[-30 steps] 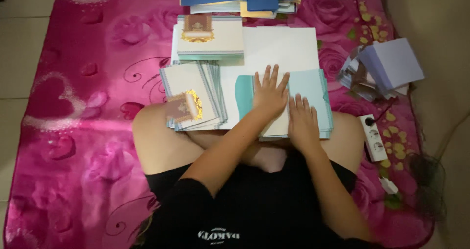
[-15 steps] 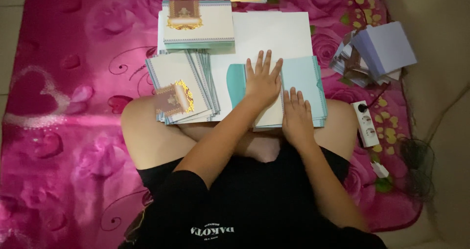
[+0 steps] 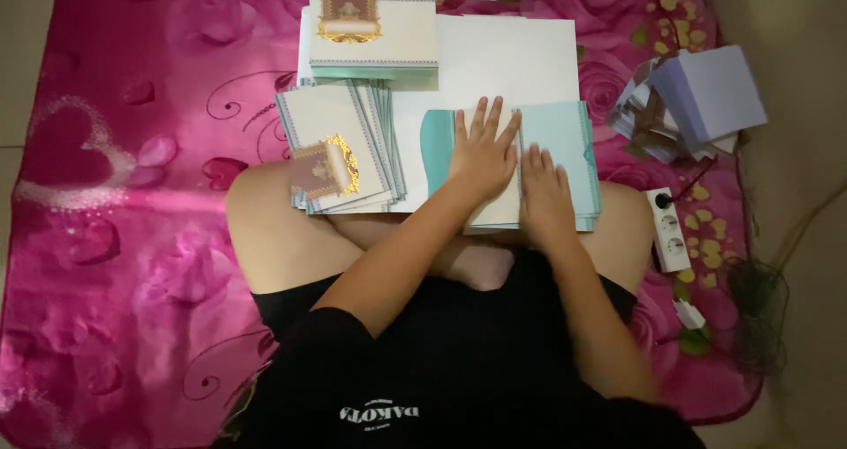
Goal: Stacking and smoothing paper cards on a floor mat
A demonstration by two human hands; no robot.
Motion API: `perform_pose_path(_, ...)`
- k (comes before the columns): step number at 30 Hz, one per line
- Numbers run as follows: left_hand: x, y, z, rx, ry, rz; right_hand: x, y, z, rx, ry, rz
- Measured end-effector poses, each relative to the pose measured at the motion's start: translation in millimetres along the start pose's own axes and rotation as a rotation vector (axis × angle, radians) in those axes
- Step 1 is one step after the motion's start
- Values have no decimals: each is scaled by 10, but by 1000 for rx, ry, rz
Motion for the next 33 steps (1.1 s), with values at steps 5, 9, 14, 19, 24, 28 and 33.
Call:
perform_pose_path(5,12,15,184,-9,12,34,164,80,-248,26,-81,84)
perform_pose_path(9,-33,95,32,-17,2,25,-124,29,75,34,-82,45)
perform_pose_path(14,-8,86,75,9,3,4,-241,11,362,-1,-39,-11)
perform_pose_path(19,9,131,130,0,-8,-34,96,85,-61,-23,50,4)
perform_pose_path(24,24,102,127,-28,-8,2,192,66,-245,2,91,64)
perform_pose_path(28,21,100,76,-23,-18,-2,-94,20,263,-55,106,48)
perform_pose_path(33,17,276,-1,-64,-20,-33,-320,18,619,-41,5,-15)
Point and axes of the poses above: each hand's wrist, its own z-axis towards the middle knuckle, its own y-axis out of the back of the hand, x = y × z, the point moved 10 cm from there along z, towards the middle knuckle, and after that the axes turned 10 degrees about y, right-handed, at the moved point
